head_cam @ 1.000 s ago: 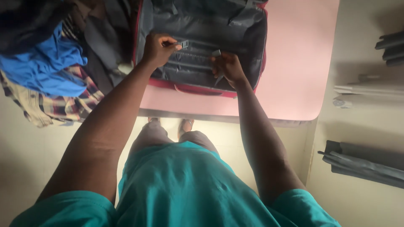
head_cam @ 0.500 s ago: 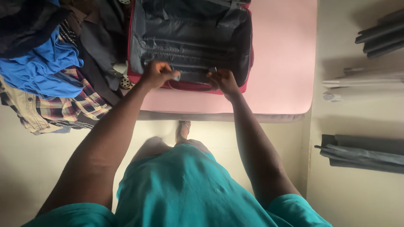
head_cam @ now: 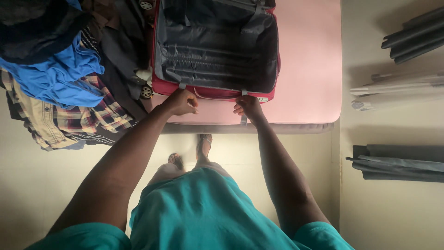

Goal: Packing clothes into a red suitcase on a bed.

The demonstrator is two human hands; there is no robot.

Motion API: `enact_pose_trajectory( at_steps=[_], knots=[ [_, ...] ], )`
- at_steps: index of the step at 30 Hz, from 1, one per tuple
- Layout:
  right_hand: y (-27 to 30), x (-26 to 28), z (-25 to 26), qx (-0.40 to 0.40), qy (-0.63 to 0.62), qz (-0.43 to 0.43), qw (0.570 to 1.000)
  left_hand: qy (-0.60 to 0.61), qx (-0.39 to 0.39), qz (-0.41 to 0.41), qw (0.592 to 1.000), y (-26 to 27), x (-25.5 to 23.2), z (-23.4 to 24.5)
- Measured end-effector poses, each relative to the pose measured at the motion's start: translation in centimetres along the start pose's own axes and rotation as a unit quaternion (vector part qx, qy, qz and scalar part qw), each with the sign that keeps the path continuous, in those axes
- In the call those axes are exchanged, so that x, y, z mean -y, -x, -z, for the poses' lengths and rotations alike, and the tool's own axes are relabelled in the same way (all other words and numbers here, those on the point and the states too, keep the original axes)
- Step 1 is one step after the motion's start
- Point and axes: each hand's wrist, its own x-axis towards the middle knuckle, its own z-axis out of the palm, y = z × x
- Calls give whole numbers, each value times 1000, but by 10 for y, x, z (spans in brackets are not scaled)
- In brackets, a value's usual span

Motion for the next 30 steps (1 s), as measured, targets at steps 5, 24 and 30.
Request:
enact_pose_trajectory(
  at_steps=[5,24,30],
  knots=[
    [-2,0,0,-78,66,39,994,-39,-121,-69,990,3,-9,13],
    [-43,68,8,22,469,-26,882,-222,-161,87,958,-28,6,46],
    [-60,71,12,60,485,-31,872,-249,-193,32,949,-23,0,38]
  ],
)
